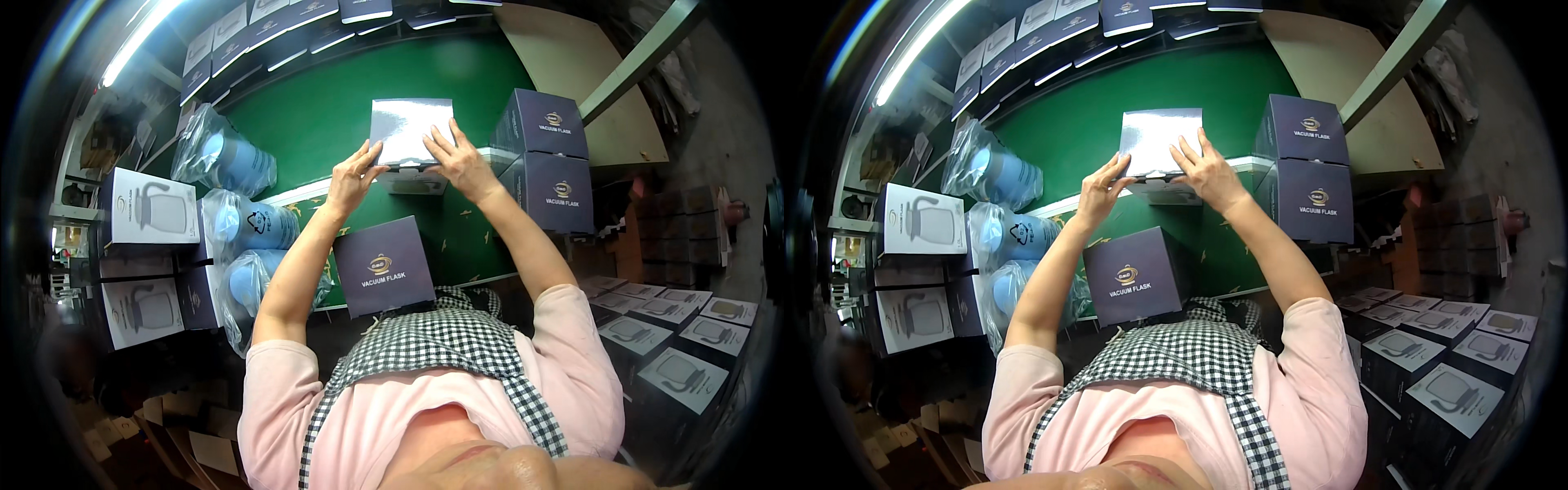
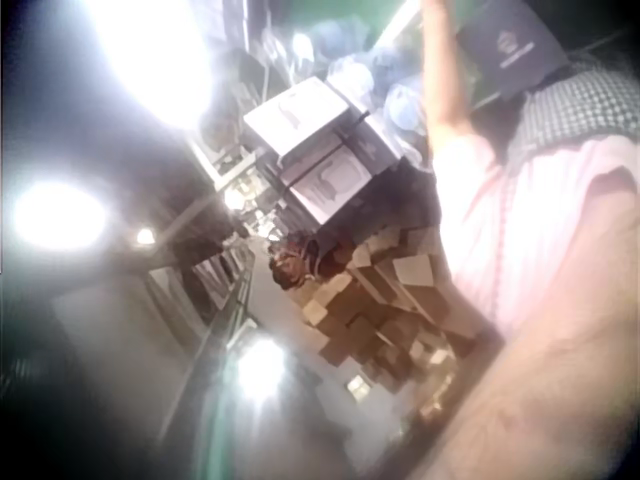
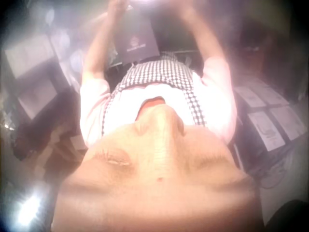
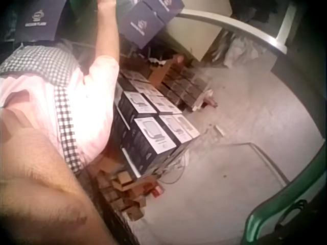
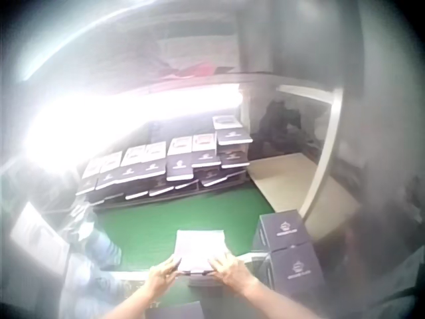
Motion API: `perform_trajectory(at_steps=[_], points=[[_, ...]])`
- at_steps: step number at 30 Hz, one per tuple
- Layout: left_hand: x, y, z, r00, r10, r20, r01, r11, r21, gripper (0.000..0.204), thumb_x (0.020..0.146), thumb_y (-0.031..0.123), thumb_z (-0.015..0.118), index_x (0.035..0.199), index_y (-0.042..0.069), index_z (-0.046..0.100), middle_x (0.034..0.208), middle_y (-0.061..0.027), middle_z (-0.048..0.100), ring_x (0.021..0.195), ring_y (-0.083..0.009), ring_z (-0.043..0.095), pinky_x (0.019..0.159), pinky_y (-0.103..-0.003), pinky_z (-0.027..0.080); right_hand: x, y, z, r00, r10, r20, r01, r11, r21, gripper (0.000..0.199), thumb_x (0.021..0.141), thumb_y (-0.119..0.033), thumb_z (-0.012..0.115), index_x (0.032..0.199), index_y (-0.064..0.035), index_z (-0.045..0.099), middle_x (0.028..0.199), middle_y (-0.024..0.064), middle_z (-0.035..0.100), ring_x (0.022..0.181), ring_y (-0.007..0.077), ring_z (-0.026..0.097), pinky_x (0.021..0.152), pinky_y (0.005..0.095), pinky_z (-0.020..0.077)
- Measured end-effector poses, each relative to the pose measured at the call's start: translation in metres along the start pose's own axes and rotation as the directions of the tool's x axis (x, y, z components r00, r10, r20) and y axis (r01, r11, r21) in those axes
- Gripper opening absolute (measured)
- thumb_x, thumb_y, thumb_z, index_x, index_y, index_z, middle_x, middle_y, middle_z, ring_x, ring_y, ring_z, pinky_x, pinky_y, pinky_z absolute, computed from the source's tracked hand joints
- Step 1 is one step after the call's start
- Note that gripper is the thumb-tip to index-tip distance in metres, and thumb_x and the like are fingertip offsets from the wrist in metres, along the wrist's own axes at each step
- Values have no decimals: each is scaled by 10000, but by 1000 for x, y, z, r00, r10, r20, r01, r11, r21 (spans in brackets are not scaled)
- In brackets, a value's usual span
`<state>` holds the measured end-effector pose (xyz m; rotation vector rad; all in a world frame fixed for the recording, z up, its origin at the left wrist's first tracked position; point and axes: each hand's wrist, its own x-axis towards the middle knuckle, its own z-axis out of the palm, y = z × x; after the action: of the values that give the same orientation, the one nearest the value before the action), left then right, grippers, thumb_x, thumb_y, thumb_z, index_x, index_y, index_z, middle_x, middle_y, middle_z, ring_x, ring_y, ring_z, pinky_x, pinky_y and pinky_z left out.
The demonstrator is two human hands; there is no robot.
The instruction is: The person puts plastic-wrapped flasks into individual boxes, closes the lids, and then packs the boxed flasks into a larger cardboard carton.
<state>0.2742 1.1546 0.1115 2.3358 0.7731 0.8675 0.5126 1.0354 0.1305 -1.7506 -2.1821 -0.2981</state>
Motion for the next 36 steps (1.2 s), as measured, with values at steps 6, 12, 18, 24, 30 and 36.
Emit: perform_trajectory(at_steps=[6, 12, 18, 24, 30, 36], points=[[-3, 8, -6, 986, -147, 84, 156, 981, -116, 423, 867, 223, 728, 1253, 77, 635, 1331, -230, 553, 974, -212, 693, 800, -300, 563, -10, -33, -10, 992, 65, 107, -53, 992, -112, 844, 841, -428, 670, 1475, 1, 313, 1568, 190, 220, 1456, 459, 57, 1157, 599, 167], [6, -8, 6, 888, -435, 150, 459, 822, -337, 755, 849, 329, 753, 1473, 117, 386, 1222, -225, 635, 1066, -268, 660, 908, -331, 513, -9, -34, 6, 983, 185, 3, -182, 968, 175, 869, 841, -346, 693, 1500, -2, 242, 1579, 214, 154, 1458, 458, 44, 1158, 586, 182], [17, -9, -4, 707, -526, 472, 706, 548, -448, 811, 852, 309, 756, 1497, 80, 322, 1140, -209, 655, 1023, -270, 653, 865, -358, 533, -3, -31, 2, 976, 210, 57, -214, 974, 76, 837, 833, -347, 701, 1500, -54, 289, 1584, 153, 197, 1480, 382, 57, 1118, 696, 72], [17, 5, -16, 734, -595, 327, 661, 736, -144, 670, 826, 325, 773, 1358, 32, 490, 1131, -146, 661, 991, -290, 649, 854, -383, 532, -14, -51, 38, 902, 77, -424, 36, 968, 250, 213, 775, -68, 720, 976, -106, 662, 1154, 56, 600, 1243, 267, 532, 1155, 618, 190], [28, 45, -10, 895, 359, 266, -418, 883, 214, 393, 702, 194, 806, 1057, 106, 662, 1227, -117, 575, 1180, -283, 534, 975, -415, 445, -22, -53, 41, 838, 45, -544, 115, 960, 256, 71, 792, -58, 679, 827, -119, 673, 1069, 68, 585, 1163, 253, 564, 1113, 601, 312], [44, 19, 9, 991, 127, 33, -128, 991, 29, 316, 848, 195, 725, 1093, 11, 646, 1203, -147, 621, 1119, -264, 583, 953, -348, 456, -17, -51, 42, 815, 41, -578, 54, 988, 146, 237, 830, -108, 655, 1063, -140, 688, 1077, 72, 579, 1107, 241, 572, 1076, 536, 351]])
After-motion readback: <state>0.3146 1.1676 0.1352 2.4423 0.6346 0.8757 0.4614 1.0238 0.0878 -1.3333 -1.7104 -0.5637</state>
